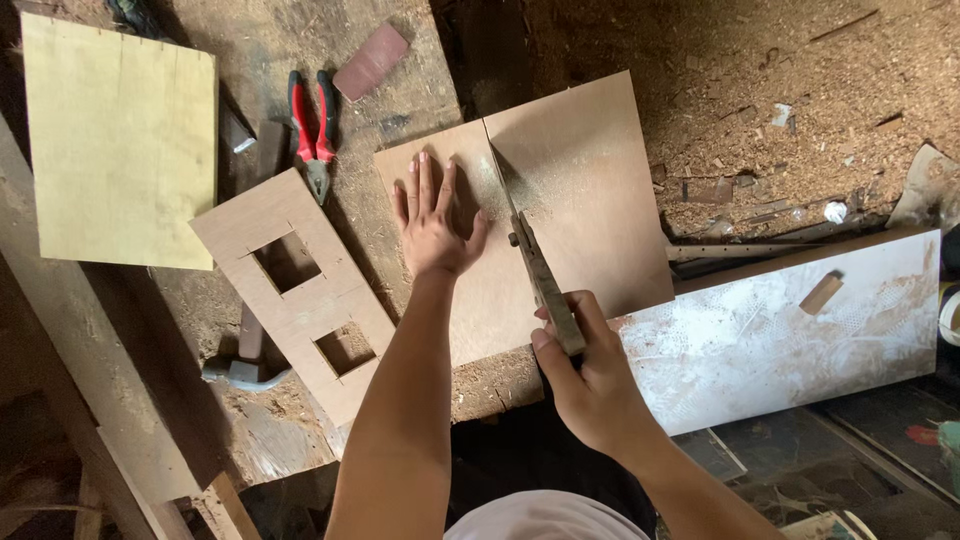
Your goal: The person uses a hand saw to cut a rectangular piece of plywood on a workbench. The left hand stabilizes the wood while the right hand moves the saw back and forth along a marked line. The cut progresses steadily through the board.
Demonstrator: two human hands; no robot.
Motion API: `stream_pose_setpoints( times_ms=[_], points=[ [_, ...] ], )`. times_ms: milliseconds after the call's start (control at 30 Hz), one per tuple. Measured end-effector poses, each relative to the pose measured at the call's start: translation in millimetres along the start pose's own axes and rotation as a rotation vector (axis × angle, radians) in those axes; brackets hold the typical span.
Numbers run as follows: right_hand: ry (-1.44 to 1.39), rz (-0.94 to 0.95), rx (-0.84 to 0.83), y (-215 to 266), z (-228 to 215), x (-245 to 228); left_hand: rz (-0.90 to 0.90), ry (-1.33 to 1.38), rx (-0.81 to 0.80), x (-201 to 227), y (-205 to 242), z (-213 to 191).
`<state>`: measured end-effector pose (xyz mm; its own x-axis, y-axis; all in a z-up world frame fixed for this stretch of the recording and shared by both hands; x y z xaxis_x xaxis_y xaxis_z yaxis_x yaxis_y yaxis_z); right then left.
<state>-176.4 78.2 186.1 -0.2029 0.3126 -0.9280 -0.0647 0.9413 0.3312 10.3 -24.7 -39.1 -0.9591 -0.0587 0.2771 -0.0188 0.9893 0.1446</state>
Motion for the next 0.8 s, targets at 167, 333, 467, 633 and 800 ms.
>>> stream_pose_setpoints(
  times_ms=[167,333,467,633,800],
  points=[
    [-0.001,0.042,-0.002,2,6,-4,0.016,0.017,0.009,0,1,-3],
    [0.003,0.065,-0.003,3,7,-2,0.013,0.048,0.009,1,2,-2],
    [0.019,0.051,-0.007,3,5,1,-0.001,0.021,-0.011,2,0,-3],
    [0.072,0.010,-0.006,2,2,4,-0.004,0.017,0.008,2,1,-5],
    [0.049,0.000,0.027,0,2,3,-0.005,0.080,-0.014,3,2,-11]
  ],
)
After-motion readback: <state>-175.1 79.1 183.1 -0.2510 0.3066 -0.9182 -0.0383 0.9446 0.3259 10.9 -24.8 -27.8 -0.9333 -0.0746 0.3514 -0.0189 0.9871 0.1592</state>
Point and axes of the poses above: each hand's wrist, its own y-axis away from the middle knuckle, its own z-axis out of the palm, x = y × z, the point moved 3 cm from there along -y, towards the middle knuckle, and after that the axes turned 7 degrees about -z, right-handed, at the moved point
